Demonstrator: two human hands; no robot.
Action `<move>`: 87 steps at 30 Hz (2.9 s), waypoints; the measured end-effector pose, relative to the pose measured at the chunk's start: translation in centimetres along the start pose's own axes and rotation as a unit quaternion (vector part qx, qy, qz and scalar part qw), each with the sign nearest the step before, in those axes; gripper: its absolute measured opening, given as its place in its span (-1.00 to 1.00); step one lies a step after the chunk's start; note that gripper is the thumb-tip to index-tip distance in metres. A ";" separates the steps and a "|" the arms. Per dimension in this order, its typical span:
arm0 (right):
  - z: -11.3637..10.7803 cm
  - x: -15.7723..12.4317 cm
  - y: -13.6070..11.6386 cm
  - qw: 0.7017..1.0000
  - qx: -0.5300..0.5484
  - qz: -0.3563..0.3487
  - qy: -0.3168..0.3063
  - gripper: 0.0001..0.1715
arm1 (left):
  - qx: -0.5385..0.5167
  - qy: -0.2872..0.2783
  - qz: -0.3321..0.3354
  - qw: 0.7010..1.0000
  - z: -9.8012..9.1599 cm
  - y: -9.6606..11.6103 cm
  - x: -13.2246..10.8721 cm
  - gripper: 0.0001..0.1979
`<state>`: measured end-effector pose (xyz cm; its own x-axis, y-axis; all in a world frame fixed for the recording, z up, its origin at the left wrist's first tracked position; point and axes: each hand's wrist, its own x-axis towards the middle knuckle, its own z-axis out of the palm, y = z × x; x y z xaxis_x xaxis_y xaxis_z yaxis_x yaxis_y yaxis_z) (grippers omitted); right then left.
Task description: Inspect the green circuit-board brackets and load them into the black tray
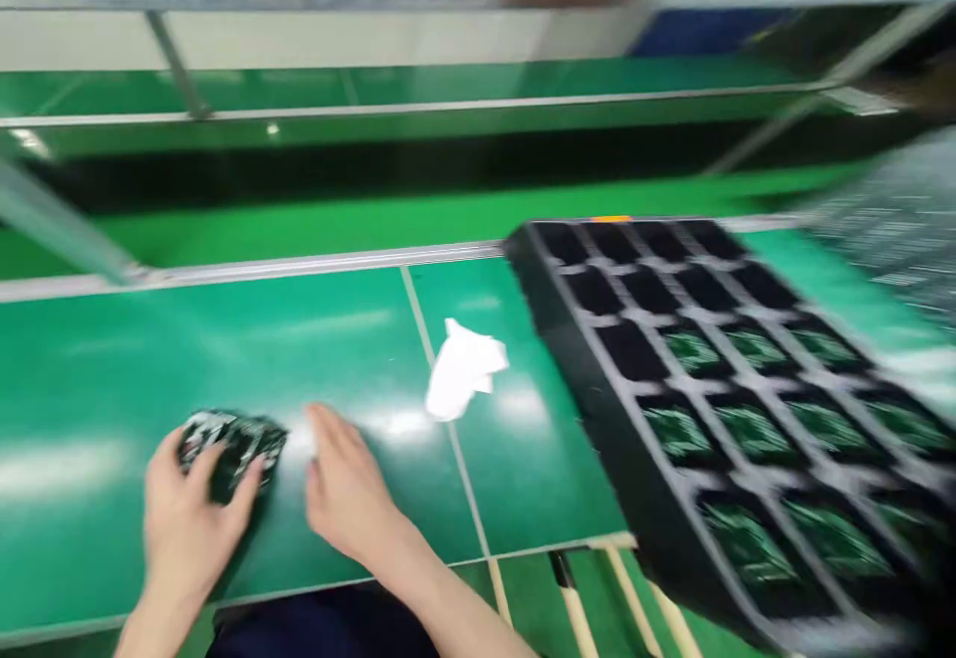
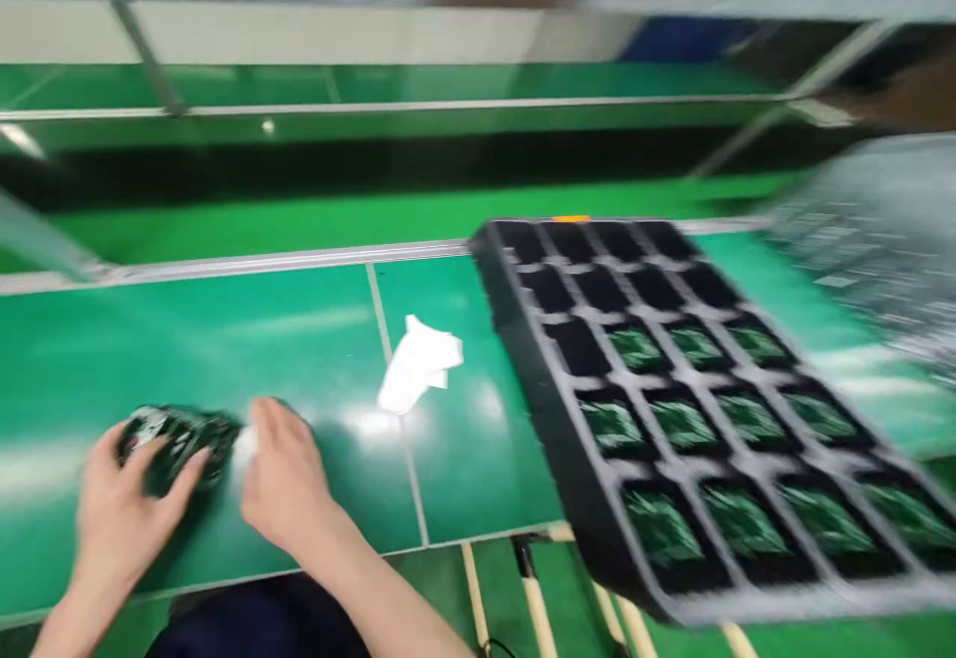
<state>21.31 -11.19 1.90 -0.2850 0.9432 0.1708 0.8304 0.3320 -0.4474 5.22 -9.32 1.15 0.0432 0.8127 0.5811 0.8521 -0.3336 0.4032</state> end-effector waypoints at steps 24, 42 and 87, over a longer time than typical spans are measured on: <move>-0.9 -2.6 3.6 0.978 0.184 -0.023 0.093 -0.27 | -0.503 -0.134 -0.159 0.839 0.5 -0.6 -0.5 -0.64; -0.5 -2.6 3.9 0.975 0.178 -0.021 0.132 -0.25 | -0.499 -0.173 -0.160 0.834 -0.7 -0.5 0.6 -0.68; 0.1 -5.1 1.2 0.868 0.486 0.022 0.096 -0.30 | -0.171 -0.181 0.209 0.946 -7.2 2.0 1.6 -0.22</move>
<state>23.68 -15.63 0.40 -0.0996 0.9667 0.2359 0.0157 0.2386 -0.9710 3.24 -12.12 8.01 0.5680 0.6649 0.4850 0.5049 -0.7469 0.4326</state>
